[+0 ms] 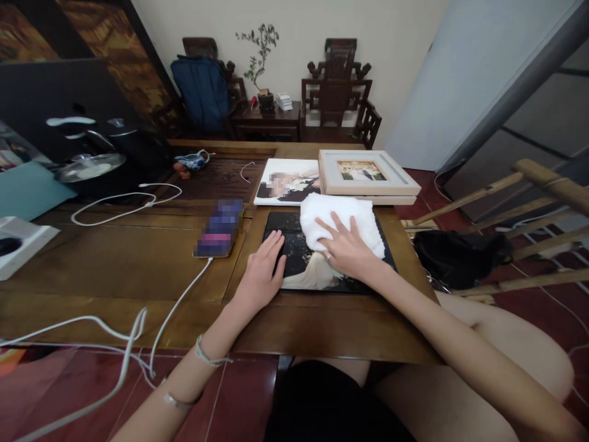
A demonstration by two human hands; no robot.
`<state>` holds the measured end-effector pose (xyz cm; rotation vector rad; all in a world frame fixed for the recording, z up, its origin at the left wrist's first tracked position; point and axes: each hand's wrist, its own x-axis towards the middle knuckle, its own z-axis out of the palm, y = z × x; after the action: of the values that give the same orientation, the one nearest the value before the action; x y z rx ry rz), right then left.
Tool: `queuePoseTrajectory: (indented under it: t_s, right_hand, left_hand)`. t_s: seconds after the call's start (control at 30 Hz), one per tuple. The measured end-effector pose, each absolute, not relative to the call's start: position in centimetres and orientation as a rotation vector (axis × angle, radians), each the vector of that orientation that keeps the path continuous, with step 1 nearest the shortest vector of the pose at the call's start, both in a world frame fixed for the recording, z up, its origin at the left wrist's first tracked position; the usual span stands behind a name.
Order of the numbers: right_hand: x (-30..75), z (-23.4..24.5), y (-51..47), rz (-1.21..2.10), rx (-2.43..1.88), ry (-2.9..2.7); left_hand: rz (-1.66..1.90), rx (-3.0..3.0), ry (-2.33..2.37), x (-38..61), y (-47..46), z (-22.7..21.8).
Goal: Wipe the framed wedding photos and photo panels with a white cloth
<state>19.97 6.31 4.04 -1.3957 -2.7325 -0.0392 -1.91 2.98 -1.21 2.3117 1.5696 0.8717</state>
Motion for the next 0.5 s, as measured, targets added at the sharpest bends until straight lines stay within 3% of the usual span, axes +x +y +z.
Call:
queuePoseTrajectory:
  t_s: [0.13,0.3,0.5]
  right_hand:
    - [19.6,3.6,0.6,-0.010,-1.306,-2.779]
    - [20.1,4.5,-5.6,0.340,-1.199,-2.760]
    - [20.6,6.0,-1.7,0.580,-1.223,-2.629]
  left_hand:
    - [0.896,2.302,1.572,-1.8,2.9,-1.2]
    - [0.860,2.286,1.583,-1.8,2.8,-1.1]
    - [0.877,2.304,1.578,-1.9,2.8,-1.3]
